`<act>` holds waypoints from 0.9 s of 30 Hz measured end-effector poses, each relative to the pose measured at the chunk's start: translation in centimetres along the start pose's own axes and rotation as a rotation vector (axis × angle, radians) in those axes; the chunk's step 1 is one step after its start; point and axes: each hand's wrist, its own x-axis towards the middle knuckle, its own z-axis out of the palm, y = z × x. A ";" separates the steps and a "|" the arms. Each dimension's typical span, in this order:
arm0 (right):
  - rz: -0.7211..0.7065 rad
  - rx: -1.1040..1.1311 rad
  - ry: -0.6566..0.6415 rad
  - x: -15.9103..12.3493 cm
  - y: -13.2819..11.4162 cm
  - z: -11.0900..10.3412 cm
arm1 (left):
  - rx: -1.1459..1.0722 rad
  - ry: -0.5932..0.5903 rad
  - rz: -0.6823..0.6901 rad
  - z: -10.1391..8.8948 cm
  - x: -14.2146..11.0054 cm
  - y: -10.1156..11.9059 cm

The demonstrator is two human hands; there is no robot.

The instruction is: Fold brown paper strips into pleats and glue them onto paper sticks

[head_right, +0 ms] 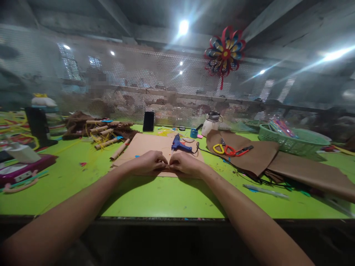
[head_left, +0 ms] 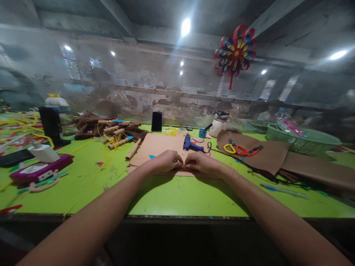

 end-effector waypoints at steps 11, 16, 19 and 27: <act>0.017 0.076 0.030 -0.2 -0.1 0.0 | 0.130 -0.032 0.049 0.8 0.4 0.1; 0.027 0.069 0.035 0.2 0.2 0.1 | 0.245 0.004 0.065 0.9 0.7 0.3; 0.015 0.022 0.059 0.3 -0.1 0.2 | 0.243 0.037 0.099 1.0 0.8 0.2; -0.028 -0.010 0.072 0.3 -0.5 0.3 | 0.096 0.044 0.060 1.1 0.7 0.1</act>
